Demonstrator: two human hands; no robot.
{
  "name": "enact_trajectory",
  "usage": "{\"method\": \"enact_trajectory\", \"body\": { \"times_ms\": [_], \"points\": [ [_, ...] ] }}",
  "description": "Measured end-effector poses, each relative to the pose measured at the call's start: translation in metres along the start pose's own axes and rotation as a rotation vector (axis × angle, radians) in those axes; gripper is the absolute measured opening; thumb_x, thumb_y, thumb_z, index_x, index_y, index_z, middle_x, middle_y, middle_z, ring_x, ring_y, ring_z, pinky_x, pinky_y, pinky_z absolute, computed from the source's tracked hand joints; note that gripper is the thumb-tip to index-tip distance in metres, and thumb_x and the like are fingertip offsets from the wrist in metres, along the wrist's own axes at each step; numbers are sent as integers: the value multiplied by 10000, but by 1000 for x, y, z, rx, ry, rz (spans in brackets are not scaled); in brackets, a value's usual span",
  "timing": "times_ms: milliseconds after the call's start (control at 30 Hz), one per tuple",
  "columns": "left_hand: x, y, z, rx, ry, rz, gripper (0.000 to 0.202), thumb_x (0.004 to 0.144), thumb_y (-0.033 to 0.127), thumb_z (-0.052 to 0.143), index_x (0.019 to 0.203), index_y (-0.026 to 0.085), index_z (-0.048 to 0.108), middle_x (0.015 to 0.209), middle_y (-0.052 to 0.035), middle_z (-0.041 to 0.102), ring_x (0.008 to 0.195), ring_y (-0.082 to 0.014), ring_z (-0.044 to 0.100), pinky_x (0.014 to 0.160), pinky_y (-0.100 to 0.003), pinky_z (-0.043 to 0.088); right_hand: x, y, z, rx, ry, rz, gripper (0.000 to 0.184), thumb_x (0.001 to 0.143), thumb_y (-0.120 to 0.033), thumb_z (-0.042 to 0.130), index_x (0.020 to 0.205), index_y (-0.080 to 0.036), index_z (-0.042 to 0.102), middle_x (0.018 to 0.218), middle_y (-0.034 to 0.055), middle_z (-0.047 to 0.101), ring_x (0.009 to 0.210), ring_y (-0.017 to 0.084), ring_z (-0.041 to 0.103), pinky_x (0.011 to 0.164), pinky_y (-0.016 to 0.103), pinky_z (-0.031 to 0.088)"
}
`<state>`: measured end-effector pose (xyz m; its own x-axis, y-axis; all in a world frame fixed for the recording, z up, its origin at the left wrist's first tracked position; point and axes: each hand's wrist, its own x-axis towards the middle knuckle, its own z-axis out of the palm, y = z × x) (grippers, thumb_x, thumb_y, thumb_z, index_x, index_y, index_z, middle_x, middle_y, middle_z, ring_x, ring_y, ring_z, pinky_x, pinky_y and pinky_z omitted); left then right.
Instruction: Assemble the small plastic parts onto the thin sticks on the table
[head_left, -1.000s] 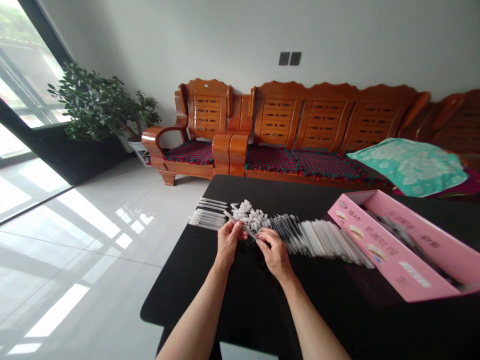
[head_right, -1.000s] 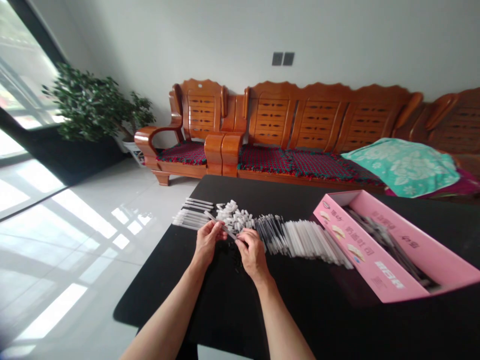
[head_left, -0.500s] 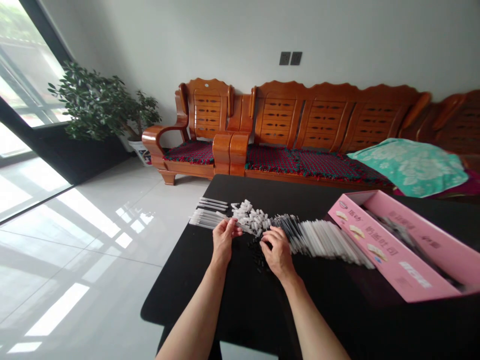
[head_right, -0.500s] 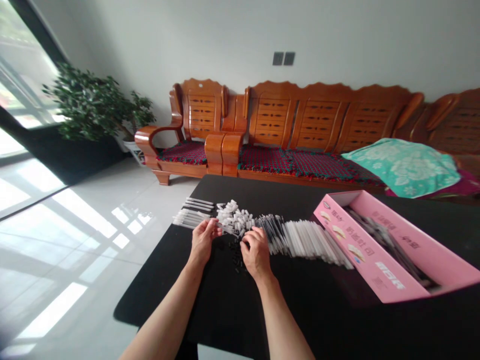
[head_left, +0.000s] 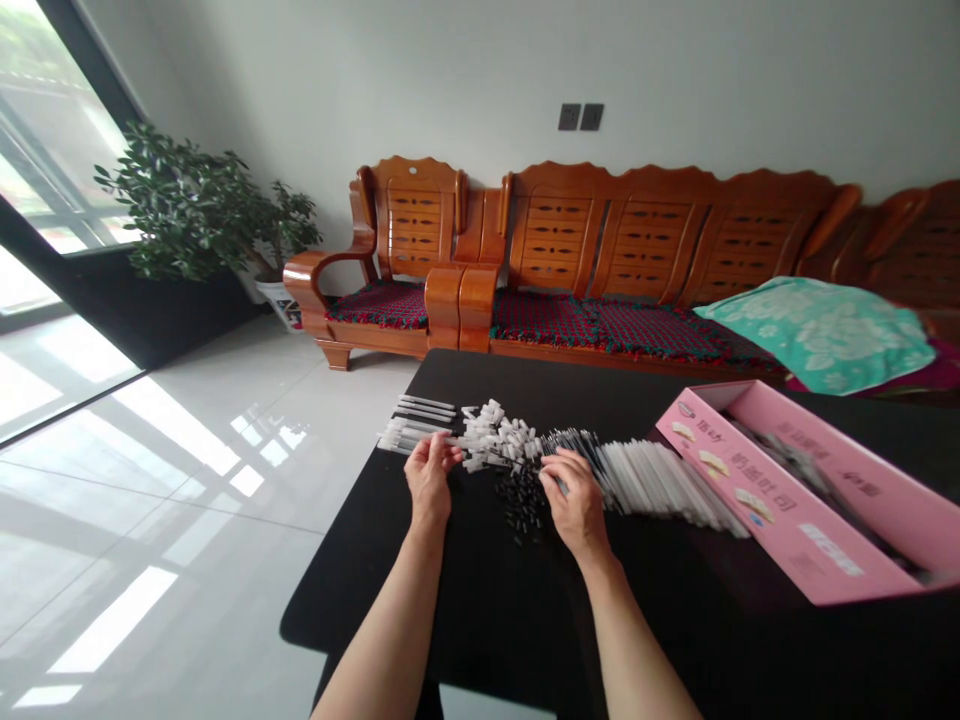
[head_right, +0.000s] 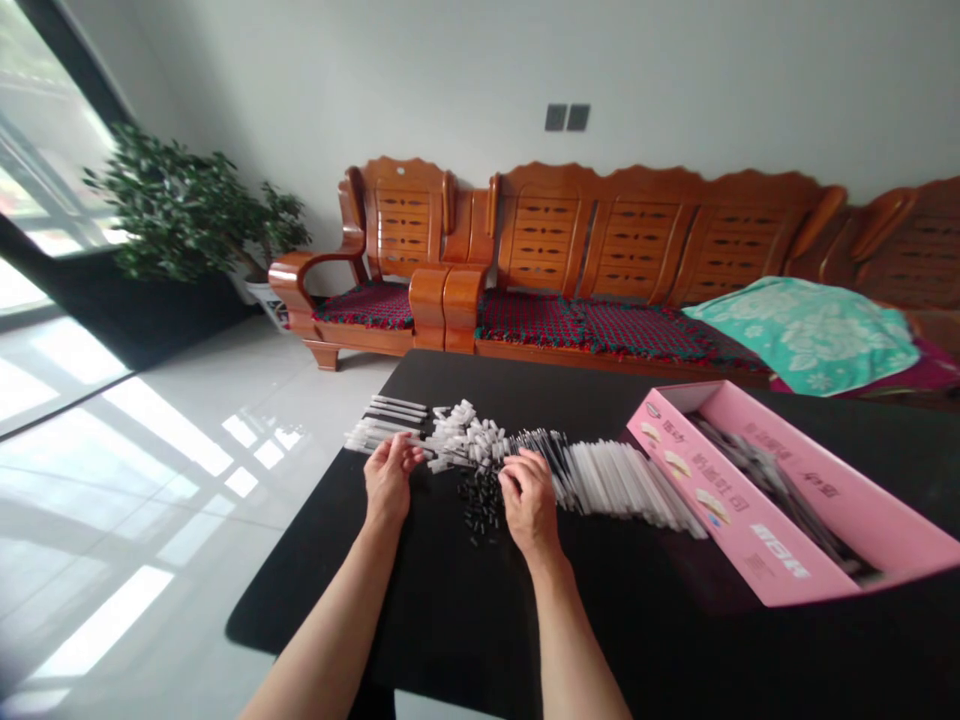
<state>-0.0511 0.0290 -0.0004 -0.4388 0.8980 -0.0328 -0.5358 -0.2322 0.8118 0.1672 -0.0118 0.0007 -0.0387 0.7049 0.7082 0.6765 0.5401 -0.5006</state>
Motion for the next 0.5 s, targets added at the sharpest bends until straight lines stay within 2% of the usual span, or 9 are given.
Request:
{"method": "enact_trajectory", "body": {
  "times_ms": [67,133,233,367,433,500],
  "points": [
    [5,3,-5,-37,97,41,416,681,450,822,874,110,682,657,18,614,589,-90,631,588,-197,535,-2,14,-11,-84,86,40,163,915,-237,538,795,-206,645,940,98,713,1075,276,588,976,490,471],
    [6,5,-6,-45,106,43,418,674,442,829,875,107,681,662,16,615,590,-92,634,586,-199,535,-5,26,-20,-213,214,96,173,891,-233,542,746,-203,632,903,108,706,1016,280,594,976,510,453],
    [0,4,-3,-6,-9,-16,424,683,443,828,902,105,693,666,9,628,598,-101,638,597,-211,542,-10,39,-29,-436,330,185,174,836,-174,542,676,-206,600,832,107,689,965,289,580,977,542,410],
    [-8,2,2,61,-170,-93,414,712,461,809,903,110,702,695,-15,661,599,-113,638,594,-226,542,-13,43,-34,-555,320,223,207,793,-134,534,606,-220,551,722,94,646,1000,315,546,964,540,383],
    [-12,1,4,70,-249,-117,400,727,459,801,905,115,703,764,-36,687,618,-116,643,595,-231,542,-10,36,-33,-534,313,223,177,822,-170,541,656,-212,588,755,108,656,1027,324,536,983,556,368],
    [-15,1,6,73,-345,-158,388,745,452,791,922,118,707,816,-53,700,636,-119,646,594,-231,541,-6,22,-26,-441,313,196,149,880,-227,532,807,-185,655,876,137,686,1083,329,530,1009,562,369]
  ]
}}
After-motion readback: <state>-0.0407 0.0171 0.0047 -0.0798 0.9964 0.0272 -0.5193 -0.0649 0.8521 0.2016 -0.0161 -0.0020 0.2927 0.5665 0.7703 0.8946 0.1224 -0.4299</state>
